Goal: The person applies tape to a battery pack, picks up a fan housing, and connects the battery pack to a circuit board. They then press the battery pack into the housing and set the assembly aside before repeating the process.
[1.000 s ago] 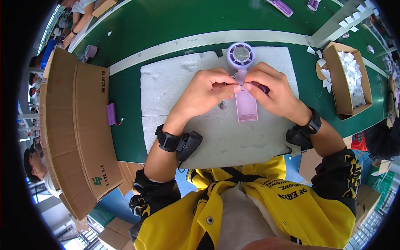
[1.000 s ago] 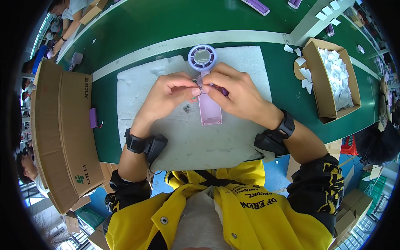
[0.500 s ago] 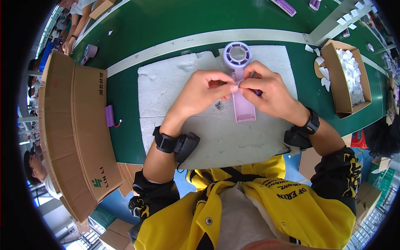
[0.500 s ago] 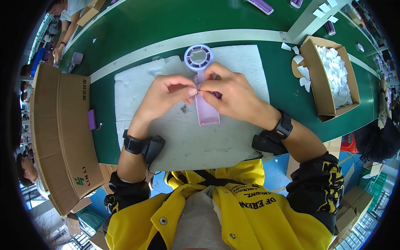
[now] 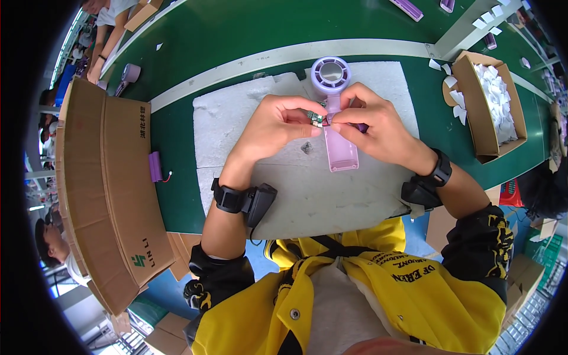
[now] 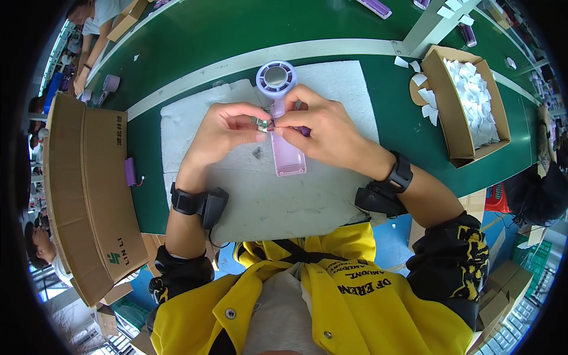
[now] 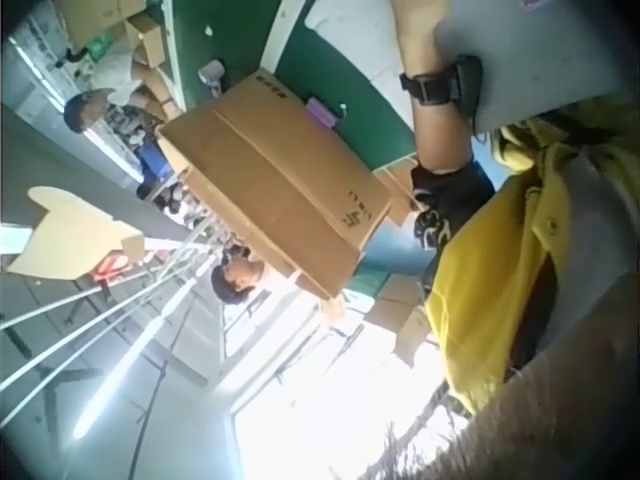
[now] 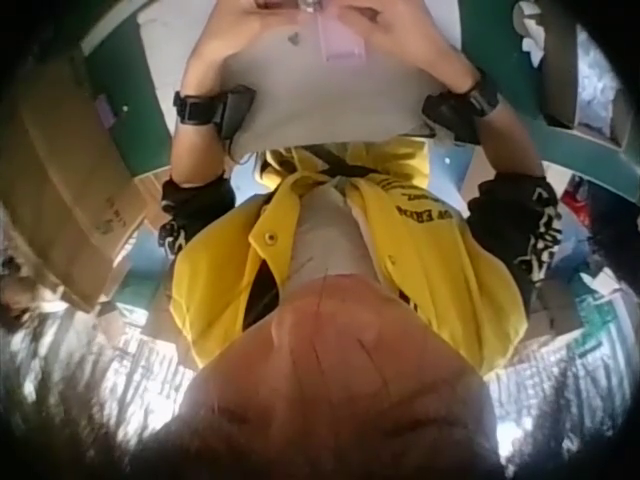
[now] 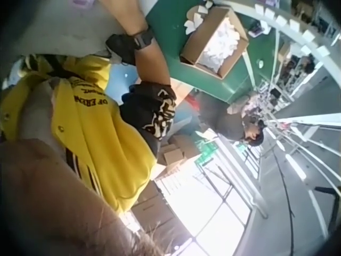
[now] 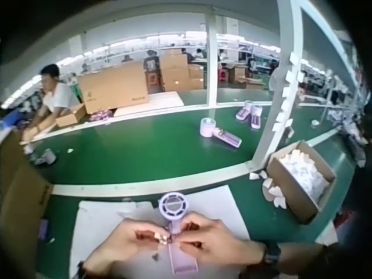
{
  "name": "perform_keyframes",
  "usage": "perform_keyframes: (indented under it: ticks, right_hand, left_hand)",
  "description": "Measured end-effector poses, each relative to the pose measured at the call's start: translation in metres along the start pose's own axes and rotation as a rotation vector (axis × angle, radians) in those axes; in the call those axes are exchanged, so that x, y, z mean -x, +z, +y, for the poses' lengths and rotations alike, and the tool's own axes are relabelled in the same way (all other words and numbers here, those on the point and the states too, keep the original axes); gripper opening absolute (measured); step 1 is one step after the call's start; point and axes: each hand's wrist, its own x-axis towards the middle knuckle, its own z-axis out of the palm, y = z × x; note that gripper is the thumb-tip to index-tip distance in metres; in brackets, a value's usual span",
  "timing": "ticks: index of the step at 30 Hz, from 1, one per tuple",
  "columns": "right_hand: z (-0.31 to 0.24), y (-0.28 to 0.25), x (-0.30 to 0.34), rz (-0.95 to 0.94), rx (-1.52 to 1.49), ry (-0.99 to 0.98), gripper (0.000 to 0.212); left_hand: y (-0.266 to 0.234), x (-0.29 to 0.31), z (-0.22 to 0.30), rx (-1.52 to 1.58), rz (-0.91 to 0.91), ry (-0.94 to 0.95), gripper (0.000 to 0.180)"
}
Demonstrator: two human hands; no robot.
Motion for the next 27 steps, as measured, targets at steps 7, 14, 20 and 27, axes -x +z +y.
perform_keyframes:
  ticks: [7,14,20,27]
  right_hand:
    - [0.0,0.003,-0.001,0.076,0.029,0.029,0.006]
    - [-0.002,0.005,0.0,0.063,0.08,0.066,0.01]
    - [-0.001,0.006,0.001,0.068,0.103,0.04,0.009]
    - [0.001,0.005,0.001,0.065,0.098,-0.013,0.008]
  left_hand:
    - [0.005,-0.001,-0.002,0.142,0.021,0.083,0.024]
    - [0.007,0.0,0.001,0.065,0.094,0.068,0.021]
    - [0.007,-0.002,-0.007,0.111,0.073,0.13,0.024]
    - [0.008,-0.003,-0.003,0.154,0.102,0.154,0.03]
